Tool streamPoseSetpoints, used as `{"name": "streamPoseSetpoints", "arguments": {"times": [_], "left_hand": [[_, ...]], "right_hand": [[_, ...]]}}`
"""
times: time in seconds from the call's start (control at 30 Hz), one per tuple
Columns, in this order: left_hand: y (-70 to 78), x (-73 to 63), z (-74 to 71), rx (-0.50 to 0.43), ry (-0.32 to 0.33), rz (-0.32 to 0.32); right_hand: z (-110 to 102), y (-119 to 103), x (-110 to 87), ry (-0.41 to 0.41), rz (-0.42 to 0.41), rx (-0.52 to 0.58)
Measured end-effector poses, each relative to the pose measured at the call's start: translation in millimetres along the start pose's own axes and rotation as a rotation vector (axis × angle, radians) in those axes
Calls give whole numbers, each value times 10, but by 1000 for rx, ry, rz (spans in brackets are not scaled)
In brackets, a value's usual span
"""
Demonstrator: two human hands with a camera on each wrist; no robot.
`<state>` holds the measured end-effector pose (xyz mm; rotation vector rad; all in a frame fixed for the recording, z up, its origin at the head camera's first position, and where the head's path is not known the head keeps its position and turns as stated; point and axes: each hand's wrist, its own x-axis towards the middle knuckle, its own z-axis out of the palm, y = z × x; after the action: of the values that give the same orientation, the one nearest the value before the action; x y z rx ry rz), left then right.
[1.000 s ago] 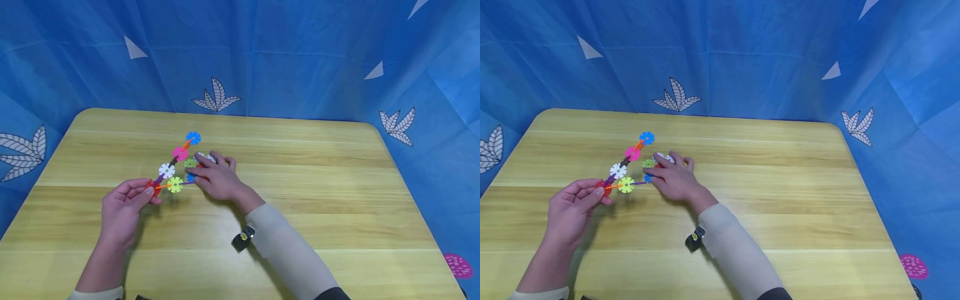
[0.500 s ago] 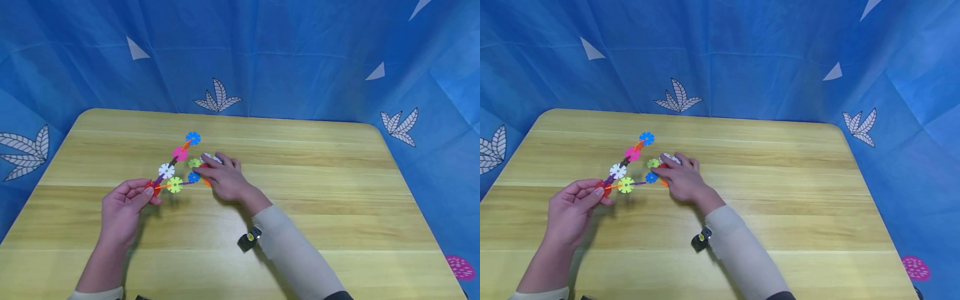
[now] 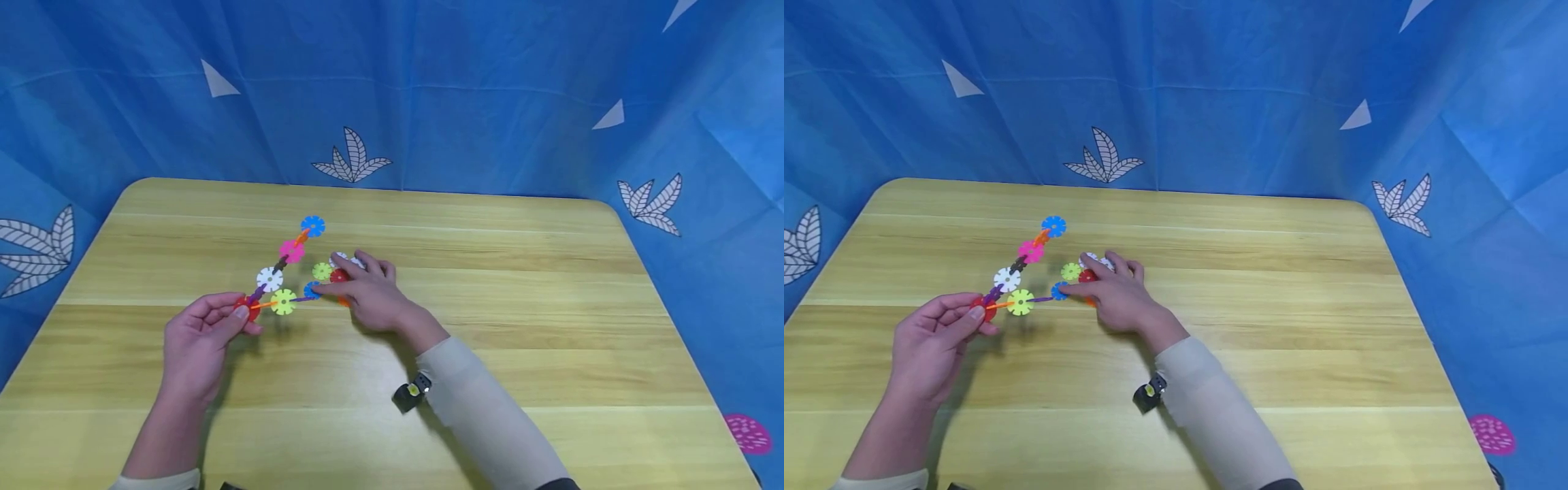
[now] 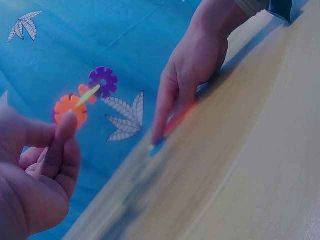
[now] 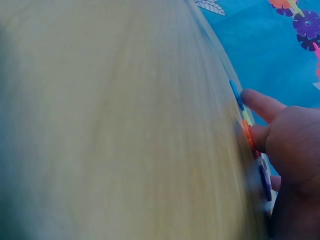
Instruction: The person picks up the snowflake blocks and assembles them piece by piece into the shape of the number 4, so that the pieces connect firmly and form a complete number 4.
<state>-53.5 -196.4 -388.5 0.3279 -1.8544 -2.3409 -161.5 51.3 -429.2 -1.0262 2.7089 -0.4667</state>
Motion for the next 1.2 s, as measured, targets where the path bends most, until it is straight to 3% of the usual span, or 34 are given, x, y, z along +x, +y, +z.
{"name": "streamPoseSetpoints", "arguments": {"times": [0.43, 0.8, 1.0, 1.2], "left_hand": [[5, 20, 7, -36, -5, 19], [10, 11, 3, -13, 13, 6], [23, 18, 6, -2, 19, 0], [30, 39, 18, -7, 22, -4]], "right_hand": [[-50, 119, -89, -22, 25, 19], [-83, 250, -193, 20, 44, 94], [-98, 212, -101, 82, 60, 191], [-103, 128, 45, 54, 63, 124]]}}
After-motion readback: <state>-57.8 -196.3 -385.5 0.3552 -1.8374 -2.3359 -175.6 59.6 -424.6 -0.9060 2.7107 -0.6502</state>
